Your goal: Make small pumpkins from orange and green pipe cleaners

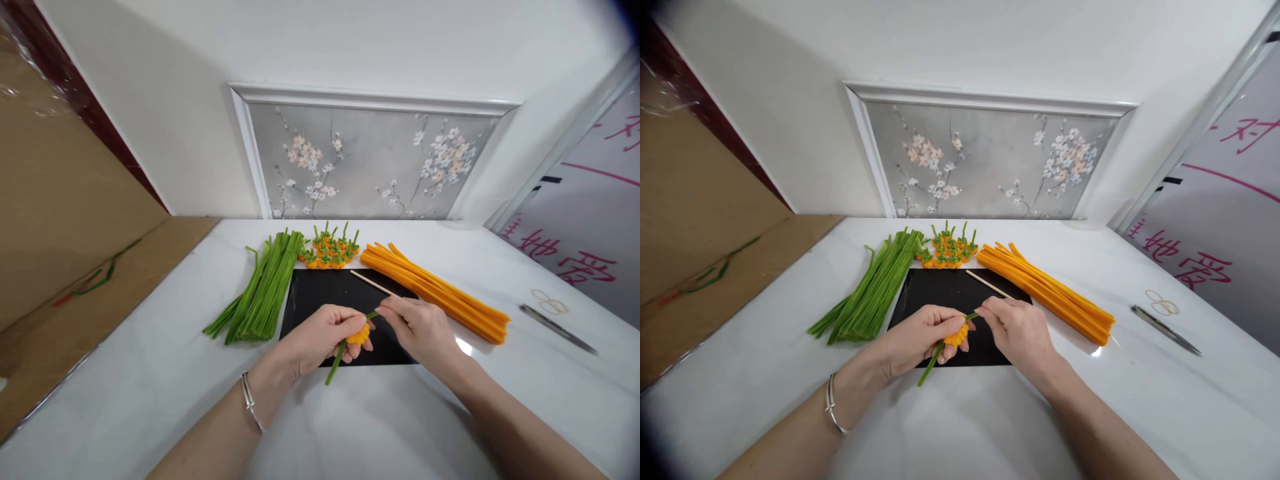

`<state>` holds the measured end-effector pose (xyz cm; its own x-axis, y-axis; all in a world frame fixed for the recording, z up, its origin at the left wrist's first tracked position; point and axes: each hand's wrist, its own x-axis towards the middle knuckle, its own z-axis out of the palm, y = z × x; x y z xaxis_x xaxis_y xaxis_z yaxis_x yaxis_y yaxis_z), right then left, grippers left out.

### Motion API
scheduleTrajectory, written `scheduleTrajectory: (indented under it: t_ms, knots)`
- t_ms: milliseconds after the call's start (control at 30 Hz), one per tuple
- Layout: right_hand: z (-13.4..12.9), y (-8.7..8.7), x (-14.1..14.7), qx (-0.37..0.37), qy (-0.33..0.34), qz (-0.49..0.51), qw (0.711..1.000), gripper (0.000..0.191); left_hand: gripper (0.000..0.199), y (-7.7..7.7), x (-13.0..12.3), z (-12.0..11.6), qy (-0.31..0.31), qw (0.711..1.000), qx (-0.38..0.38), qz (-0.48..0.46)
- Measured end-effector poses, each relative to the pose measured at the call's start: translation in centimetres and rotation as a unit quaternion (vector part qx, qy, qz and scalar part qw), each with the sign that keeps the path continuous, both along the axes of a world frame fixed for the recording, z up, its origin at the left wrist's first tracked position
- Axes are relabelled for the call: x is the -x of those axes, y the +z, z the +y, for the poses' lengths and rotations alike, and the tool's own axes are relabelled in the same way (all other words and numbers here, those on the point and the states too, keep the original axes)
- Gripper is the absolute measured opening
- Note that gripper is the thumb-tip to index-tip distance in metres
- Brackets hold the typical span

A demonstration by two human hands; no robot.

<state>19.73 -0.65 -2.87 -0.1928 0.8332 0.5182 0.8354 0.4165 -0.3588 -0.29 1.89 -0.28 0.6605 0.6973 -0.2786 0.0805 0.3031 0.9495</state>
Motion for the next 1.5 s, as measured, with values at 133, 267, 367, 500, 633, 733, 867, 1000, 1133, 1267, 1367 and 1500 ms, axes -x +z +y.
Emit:
scheduleTrajectory:
  t_ms: [133, 267, 367, 500, 633, 733, 867, 1000, 1133, 1267, 1367, 1500]
  knots:
    - [0.0, 0.0, -0.2, 0.002, 0.006, 0.007, 1.000, 0.032, 0.030, 0.0, 0.3, 0.2, 0.008, 1.000, 0.015, -0.017]
    - [0.1, 0.1, -0.5, -0.005, -0.001, 0.020, 1.000, 0.030, 0.032, 0.3, 0.6, 0.4, 0.028, 0.999, 0.016, -0.039]
    - [0.0, 0.4, -0.8, 0.011, -0.012, 0.037, 0.999, 0.031, 0.042, 0.8, 0.7, 0.5, 0.059, 0.997, -0.031, -0.027]
    - [-0.2, 0.8, -0.8, 0.049, 0.025, 0.084, 0.995, 0.022, 0.051, 1.4, 0.5, 0.2, 0.047, 0.988, -0.146, 0.019]
    - [-0.2, 1.0, 0.0, 0.002, 0.091, 0.090, 0.992, 0.024, 0.052, 1.4, 0.2, -0.2, 0.047, 0.962, -0.259, 0.072]
    - [-0.3, 0.9, 0.5, -0.032, 0.108, 0.082, 0.990, 0.020, 0.052, 1.1, 0.0, -0.3, 0.054, 0.949, -0.289, 0.111]
    - [-0.5, 1.0, 0.6, -0.046, 0.108, 0.071, 0.991, 0.019, 0.047, 1.2, -0.2, -0.5, 0.063, 0.934, -0.327, 0.126]
    - [-0.7, 1.1, 0.3, -0.056, 0.109, 0.011, 0.992, 0.025, 0.042, 1.5, -0.3, -0.7, 0.056, 0.929, -0.343, 0.127]
    - [-0.7, 1.3, 0.3, -0.052, 0.087, 0.016, 0.995, 0.018, 0.043, 1.6, 0.0, -0.8, 0.031, 0.931, -0.343, 0.121]
    - [-0.8, 1.4, 0.3, -0.048, 0.089, 0.020, 0.995, 0.020, 0.046, 1.7, 0.1, -0.7, 0.008, 0.923, -0.363, 0.128]
    - [-1.0, 1.3, 0.2, -0.080, 0.095, -0.045, 0.991, 0.024, 0.049, 1.7, 0.1, -0.8, 0.005, 0.915, -0.380, 0.137]
    - [-1.3, 1.3, 0.3, -0.145, 0.080, -0.101, 0.981, 0.025, 0.052, 1.6, -0.2, -1.1, 0.003, 0.911, -0.386, 0.145]
